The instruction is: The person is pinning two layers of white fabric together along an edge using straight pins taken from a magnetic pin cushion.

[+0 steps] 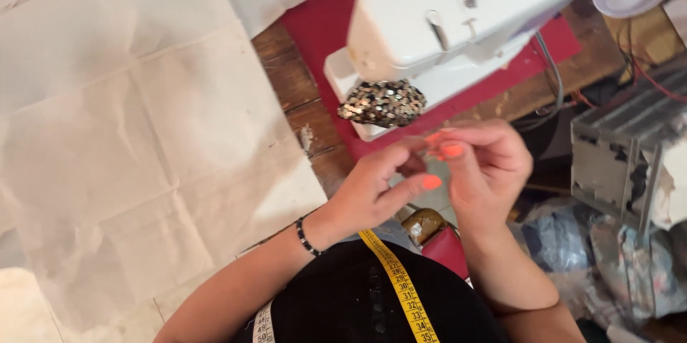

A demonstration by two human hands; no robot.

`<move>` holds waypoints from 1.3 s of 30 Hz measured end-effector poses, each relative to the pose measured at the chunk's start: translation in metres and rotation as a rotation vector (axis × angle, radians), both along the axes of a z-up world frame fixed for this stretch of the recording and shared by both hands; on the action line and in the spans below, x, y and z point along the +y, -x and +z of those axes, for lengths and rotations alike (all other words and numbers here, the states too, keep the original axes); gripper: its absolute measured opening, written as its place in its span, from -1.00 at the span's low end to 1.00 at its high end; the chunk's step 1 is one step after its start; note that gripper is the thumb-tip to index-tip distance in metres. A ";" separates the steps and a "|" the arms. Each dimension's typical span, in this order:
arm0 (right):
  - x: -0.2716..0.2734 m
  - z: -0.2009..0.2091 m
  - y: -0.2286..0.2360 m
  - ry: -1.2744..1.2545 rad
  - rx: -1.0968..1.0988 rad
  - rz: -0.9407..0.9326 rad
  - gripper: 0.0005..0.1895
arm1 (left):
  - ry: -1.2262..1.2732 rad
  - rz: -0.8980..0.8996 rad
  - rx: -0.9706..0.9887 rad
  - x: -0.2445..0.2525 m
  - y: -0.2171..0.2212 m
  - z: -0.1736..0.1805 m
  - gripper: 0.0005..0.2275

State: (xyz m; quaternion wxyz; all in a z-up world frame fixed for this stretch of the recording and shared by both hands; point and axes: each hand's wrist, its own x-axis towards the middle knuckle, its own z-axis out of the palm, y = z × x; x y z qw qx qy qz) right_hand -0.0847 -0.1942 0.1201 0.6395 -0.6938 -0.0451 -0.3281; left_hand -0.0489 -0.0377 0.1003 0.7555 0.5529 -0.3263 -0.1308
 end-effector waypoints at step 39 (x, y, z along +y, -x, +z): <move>0.183 -0.054 -0.007 -1.034 0.597 0.551 -0.92 | -0.414 0.762 0.549 0.325 0.109 -0.056 -0.85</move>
